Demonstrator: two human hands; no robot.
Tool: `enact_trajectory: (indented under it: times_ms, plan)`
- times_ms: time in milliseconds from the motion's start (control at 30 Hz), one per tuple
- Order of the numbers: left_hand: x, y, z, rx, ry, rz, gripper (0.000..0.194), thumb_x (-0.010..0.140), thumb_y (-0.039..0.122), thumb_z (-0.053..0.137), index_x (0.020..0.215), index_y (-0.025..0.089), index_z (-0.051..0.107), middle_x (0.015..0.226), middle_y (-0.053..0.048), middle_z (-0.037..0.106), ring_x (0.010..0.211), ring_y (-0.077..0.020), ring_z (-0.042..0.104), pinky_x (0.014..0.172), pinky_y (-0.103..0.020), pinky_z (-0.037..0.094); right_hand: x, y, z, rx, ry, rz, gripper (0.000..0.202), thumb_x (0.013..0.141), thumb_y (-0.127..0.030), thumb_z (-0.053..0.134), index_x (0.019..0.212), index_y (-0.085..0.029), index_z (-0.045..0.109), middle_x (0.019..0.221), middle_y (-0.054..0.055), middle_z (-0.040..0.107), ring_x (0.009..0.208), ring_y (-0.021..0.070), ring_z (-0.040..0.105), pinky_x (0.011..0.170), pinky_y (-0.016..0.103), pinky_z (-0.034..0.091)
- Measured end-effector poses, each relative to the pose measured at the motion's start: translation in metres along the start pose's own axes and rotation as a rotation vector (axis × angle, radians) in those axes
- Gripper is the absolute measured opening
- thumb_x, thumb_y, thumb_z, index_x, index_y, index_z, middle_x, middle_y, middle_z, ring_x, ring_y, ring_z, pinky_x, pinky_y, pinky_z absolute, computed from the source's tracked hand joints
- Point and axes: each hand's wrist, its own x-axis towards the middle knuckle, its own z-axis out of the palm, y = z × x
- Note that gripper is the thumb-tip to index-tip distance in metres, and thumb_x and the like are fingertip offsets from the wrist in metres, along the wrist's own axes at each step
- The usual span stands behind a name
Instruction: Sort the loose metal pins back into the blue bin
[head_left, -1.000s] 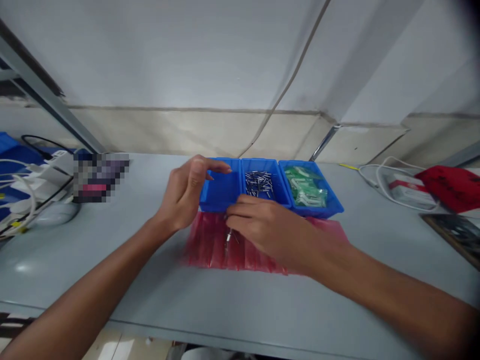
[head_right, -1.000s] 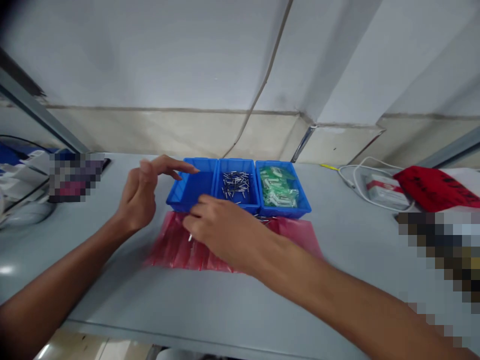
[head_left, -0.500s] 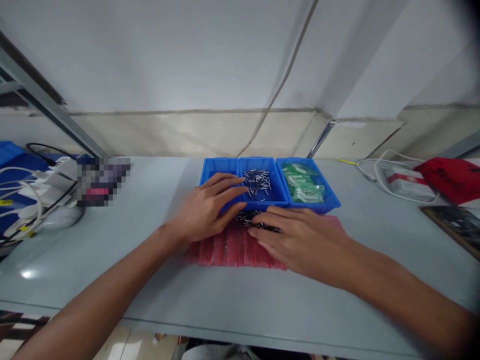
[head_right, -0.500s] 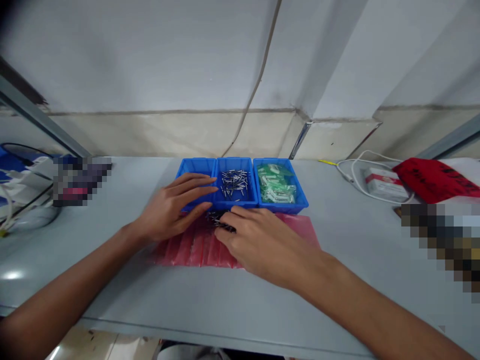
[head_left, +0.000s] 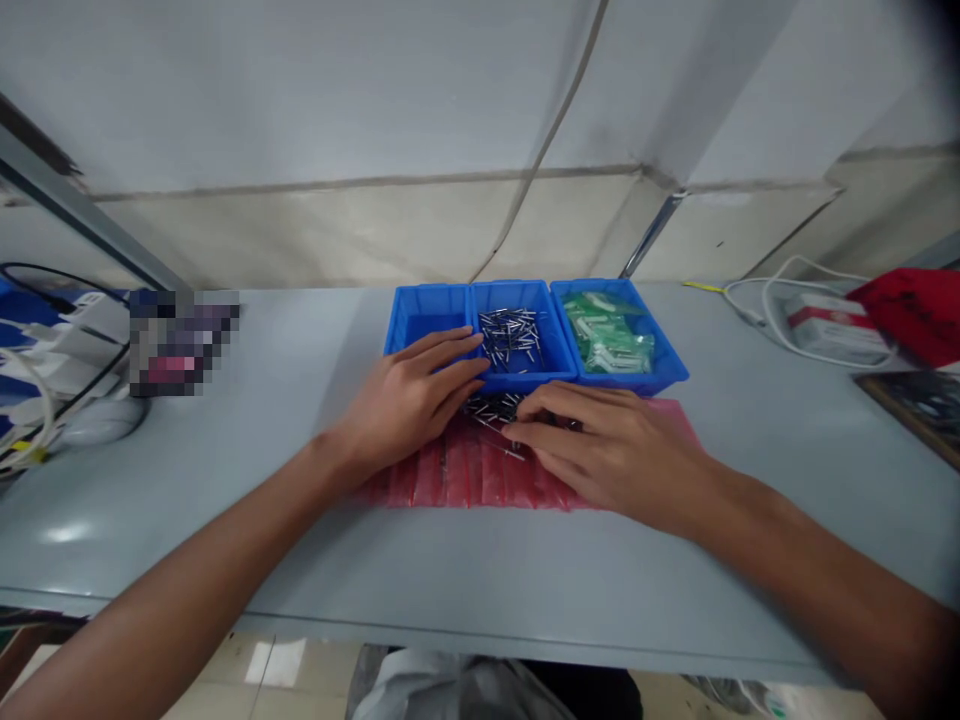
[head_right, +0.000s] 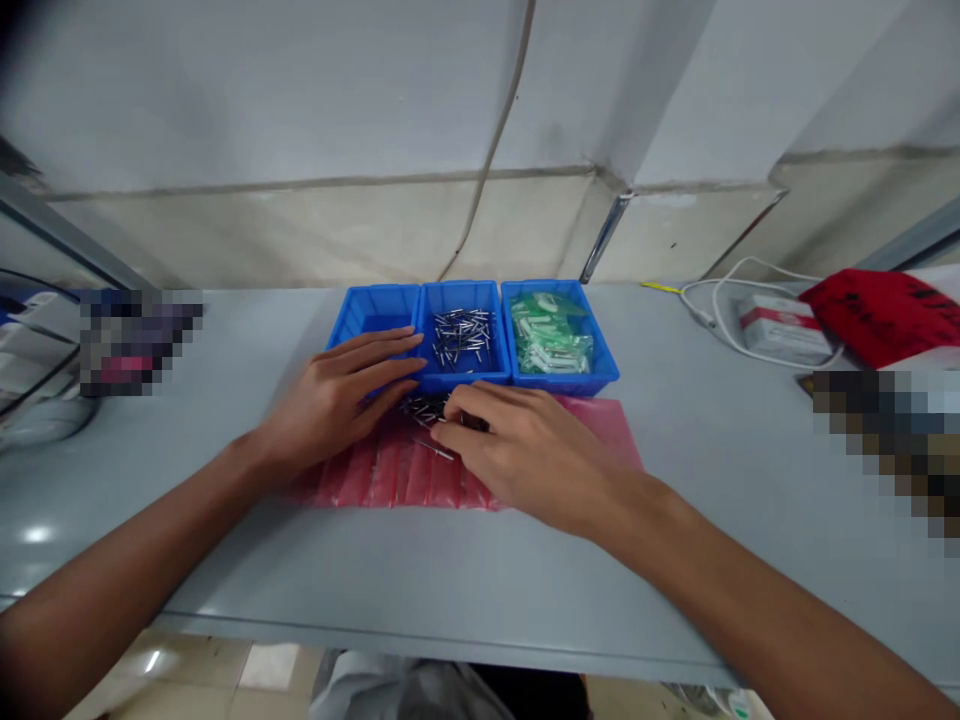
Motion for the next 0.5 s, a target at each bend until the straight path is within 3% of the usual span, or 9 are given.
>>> enact_trajectory:
  times_ms: [133,300,433,500]
  plan:
    - [0.000,0.000,-0.001,0.019,-0.018,0.021,0.023,0.101,0.021,0.060,0.120,0.014,0.070,0.133,-0.012,0.071,0.132,-0.0282,0.064,0.109,-0.046,0.059,0.000,0.002,-0.003,0.078,0.082,0.062,0.024,0.098,-0.003,0.054,0.108,-0.018,0.071,0.108,0.005,0.073,0.093,0.0172,0.071,0.082,0.032,0.060]
    - [0.004,0.005,-0.003,-0.008,0.091,0.046,0.022,0.098,0.022,0.065,0.118,0.013,0.069,0.128,-0.013,0.072,0.130,-0.0296,0.064,0.105,-0.047,0.060,0.006,0.003,-0.013,0.162,0.220,0.153,0.015,0.100,-0.021,0.063,0.094,-0.016,0.075,0.094,0.005,0.076,0.080,0.0149,0.070,0.074,0.030,0.057]
    - [0.007,0.018,-0.009,-0.085,0.171,0.155,0.030,0.092,0.027,0.075,0.116,0.012,0.067,0.119,-0.013,0.075,0.114,-0.0276,0.070,0.095,-0.043,0.062,0.012,-0.006,-0.019,0.408,0.445,0.390,0.003,0.093,-0.024,0.074,0.094,-0.024,0.077,0.087,-0.001,0.078,0.076,0.0132,0.072,0.074,0.028,0.058]
    - [0.007,0.023,-0.012,-0.082,0.208,0.192,0.029,0.089,0.023,0.078,0.113,0.012,0.066,0.114,-0.012,0.076,0.106,-0.0249,0.071,0.088,-0.038,0.063,0.013,-0.012,-0.020,0.548,0.482,0.506,0.005,0.089,-0.026,0.079,0.094,-0.028,0.079,0.090,-0.003,0.079,0.079,0.0137,0.073,0.074,0.028,0.060]
